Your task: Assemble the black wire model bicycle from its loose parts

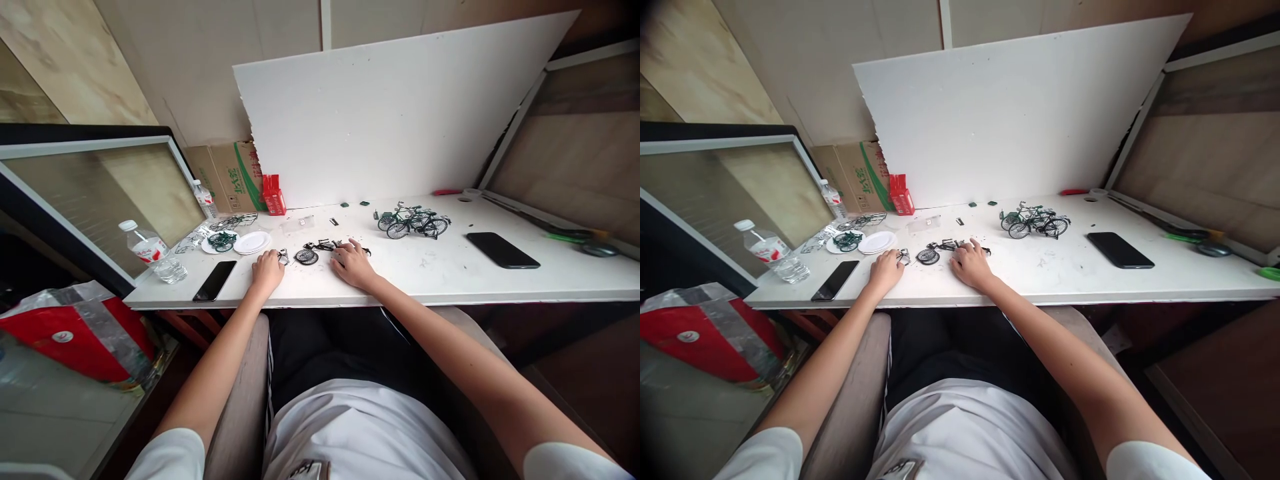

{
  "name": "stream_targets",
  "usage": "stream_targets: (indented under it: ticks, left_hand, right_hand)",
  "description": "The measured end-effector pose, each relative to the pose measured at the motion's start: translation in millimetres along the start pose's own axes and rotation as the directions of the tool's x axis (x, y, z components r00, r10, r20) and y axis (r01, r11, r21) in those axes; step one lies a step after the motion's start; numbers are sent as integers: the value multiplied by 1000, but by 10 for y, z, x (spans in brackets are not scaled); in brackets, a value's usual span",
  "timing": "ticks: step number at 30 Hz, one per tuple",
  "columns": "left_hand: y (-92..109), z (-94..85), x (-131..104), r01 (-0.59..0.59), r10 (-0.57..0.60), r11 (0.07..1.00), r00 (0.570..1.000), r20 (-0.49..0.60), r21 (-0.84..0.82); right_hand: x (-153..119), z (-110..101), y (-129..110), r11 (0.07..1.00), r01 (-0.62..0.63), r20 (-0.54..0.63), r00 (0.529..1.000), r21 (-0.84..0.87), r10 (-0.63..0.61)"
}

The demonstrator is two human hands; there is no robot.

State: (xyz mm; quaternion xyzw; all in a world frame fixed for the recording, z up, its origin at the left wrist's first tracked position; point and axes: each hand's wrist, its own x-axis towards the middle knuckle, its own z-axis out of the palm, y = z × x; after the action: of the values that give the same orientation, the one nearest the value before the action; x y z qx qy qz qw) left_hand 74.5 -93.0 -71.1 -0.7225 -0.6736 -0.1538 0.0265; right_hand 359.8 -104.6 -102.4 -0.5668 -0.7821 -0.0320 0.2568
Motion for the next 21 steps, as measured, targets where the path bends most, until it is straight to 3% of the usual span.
stream_targets:
  ticks: [8,12,15,18,21]
  left_hand:
    - [-11,17,-21,-24,23,999,999,22,27]
    - [-94,-18,6,-38,33,994,998,-48,-103]
    - [-120,-61,36,-91,52,953,989,-140,-290]
    - [-73,-108,57,-98,2,792,988,-157,-603]
    - [29,-175,28,-33,-45,507,997,-65,-861]
  right_hand:
    - [-5,-79,-34,992,-15,-125,992,128,31]
    - [-16,-128,-36,970,-12,-145,988,244,49]
    - [-28,-158,-45,948,2,-173,983,319,56]
    - [-39,-182,-53,929,29,-211,976,368,53]
    - [-44,-200,-56,892,33,-244,966,450,88]
